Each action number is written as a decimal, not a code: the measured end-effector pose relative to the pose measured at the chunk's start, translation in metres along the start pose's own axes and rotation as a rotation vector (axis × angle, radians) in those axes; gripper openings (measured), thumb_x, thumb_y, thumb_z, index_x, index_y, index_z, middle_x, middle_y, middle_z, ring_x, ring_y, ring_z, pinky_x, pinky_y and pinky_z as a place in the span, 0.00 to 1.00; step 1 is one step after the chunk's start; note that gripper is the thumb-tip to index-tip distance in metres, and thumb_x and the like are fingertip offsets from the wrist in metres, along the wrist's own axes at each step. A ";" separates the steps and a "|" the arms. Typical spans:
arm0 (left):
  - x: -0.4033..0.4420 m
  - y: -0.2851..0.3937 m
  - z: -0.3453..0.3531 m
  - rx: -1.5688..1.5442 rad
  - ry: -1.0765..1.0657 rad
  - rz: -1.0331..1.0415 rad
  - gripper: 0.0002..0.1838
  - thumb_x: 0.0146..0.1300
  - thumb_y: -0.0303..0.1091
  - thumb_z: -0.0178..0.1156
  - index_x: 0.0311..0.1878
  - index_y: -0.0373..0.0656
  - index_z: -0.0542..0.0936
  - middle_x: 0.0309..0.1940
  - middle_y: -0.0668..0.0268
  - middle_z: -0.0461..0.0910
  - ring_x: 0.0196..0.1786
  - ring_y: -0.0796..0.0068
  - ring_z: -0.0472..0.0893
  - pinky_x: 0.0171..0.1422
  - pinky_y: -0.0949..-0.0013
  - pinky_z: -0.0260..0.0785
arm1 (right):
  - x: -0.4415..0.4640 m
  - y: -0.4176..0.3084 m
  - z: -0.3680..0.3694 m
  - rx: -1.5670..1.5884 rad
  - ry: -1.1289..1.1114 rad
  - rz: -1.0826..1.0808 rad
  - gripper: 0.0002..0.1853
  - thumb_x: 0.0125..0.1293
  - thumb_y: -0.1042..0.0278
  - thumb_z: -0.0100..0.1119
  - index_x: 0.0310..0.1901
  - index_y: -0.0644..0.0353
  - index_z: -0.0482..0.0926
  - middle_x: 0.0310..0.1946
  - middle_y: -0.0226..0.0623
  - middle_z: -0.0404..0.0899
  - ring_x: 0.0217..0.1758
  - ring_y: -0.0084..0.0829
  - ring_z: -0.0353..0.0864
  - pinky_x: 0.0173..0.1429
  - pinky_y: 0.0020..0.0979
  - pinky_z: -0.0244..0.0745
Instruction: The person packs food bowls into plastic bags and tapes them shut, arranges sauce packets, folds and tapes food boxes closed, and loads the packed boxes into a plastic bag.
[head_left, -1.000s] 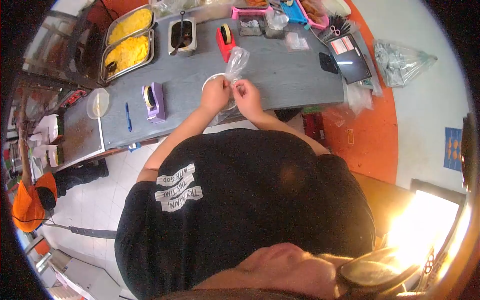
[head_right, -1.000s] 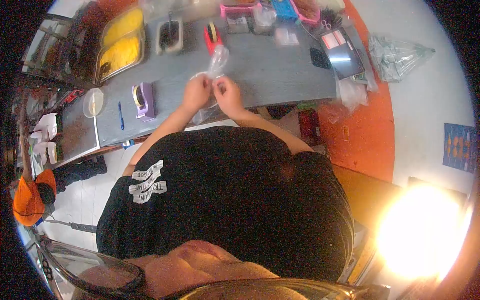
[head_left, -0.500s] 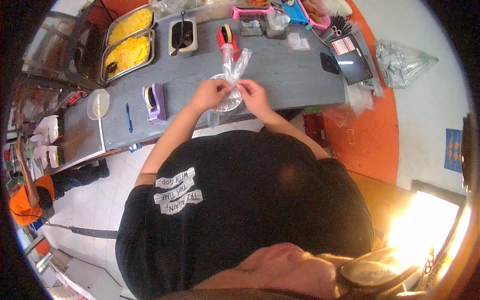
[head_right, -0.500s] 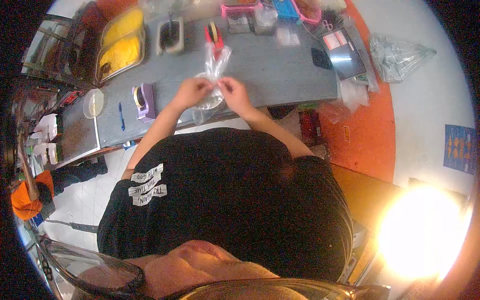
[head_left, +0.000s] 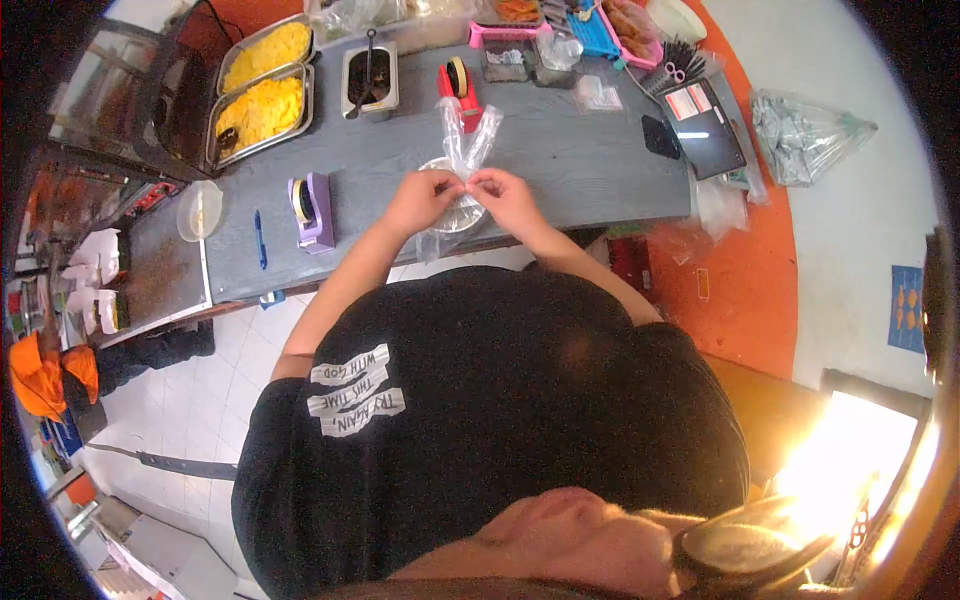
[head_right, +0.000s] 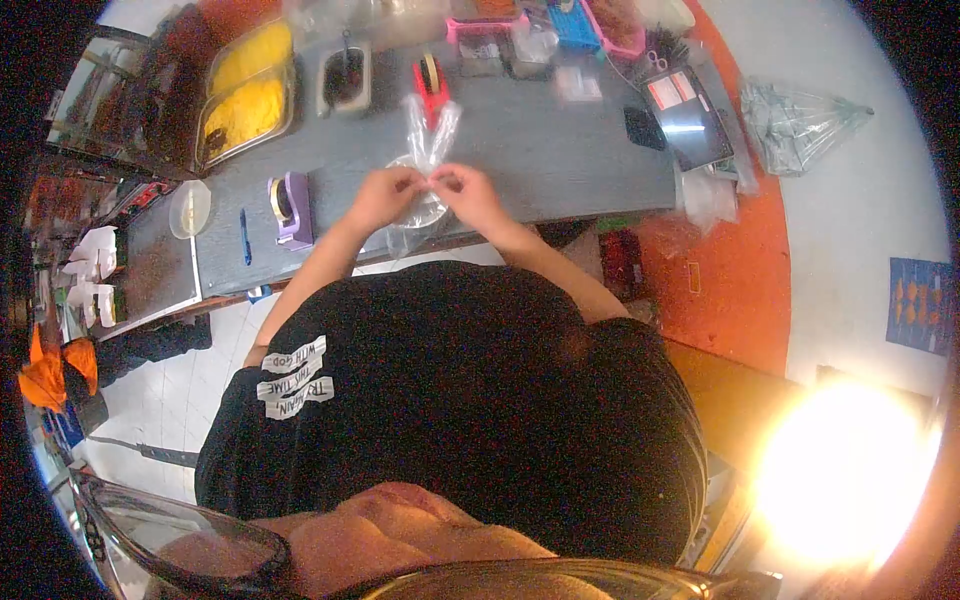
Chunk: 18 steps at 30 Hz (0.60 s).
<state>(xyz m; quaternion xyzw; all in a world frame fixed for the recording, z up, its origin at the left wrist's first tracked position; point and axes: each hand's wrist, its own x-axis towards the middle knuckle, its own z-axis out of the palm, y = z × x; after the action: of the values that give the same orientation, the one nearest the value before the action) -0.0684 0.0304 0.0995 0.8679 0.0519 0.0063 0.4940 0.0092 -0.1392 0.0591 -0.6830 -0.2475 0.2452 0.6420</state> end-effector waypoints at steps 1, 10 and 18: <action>0.000 -0.003 0.002 0.004 0.003 0.004 0.08 0.58 0.34 0.61 0.36 0.40 0.82 0.28 0.57 0.81 0.29 0.67 0.80 0.37 0.67 0.70 | 0.000 -0.003 0.000 0.016 -0.024 0.010 0.05 0.63 0.74 0.59 0.40 0.63 0.77 0.33 0.25 0.78 0.35 0.14 0.73 0.40 0.18 0.67; 0.002 -0.008 0.005 -0.030 0.026 0.026 0.10 0.59 0.35 0.61 0.38 0.39 0.82 0.29 0.59 0.82 0.31 0.72 0.80 0.38 0.68 0.71 | 0.002 0.014 -0.004 0.008 0.061 -0.002 0.08 0.60 0.69 0.63 0.39 0.62 0.79 0.30 0.26 0.79 0.34 0.16 0.74 0.40 0.22 0.70; 0.000 -0.004 0.020 -0.016 0.231 0.047 0.09 0.55 0.31 0.62 0.38 0.39 0.80 0.25 0.59 0.81 0.27 0.72 0.80 0.35 0.68 0.72 | 0.001 0.001 -0.023 0.005 -0.151 0.060 0.08 0.60 0.68 0.62 0.38 0.62 0.79 0.31 0.26 0.79 0.32 0.16 0.73 0.38 0.22 0.69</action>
<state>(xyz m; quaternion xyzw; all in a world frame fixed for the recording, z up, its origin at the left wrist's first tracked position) -0.0675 0.0156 0.0862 0.8585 0.0881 0.1181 0.4911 0.0251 -0.1557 0.0589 -0.6680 -0.2739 0.3159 0.6156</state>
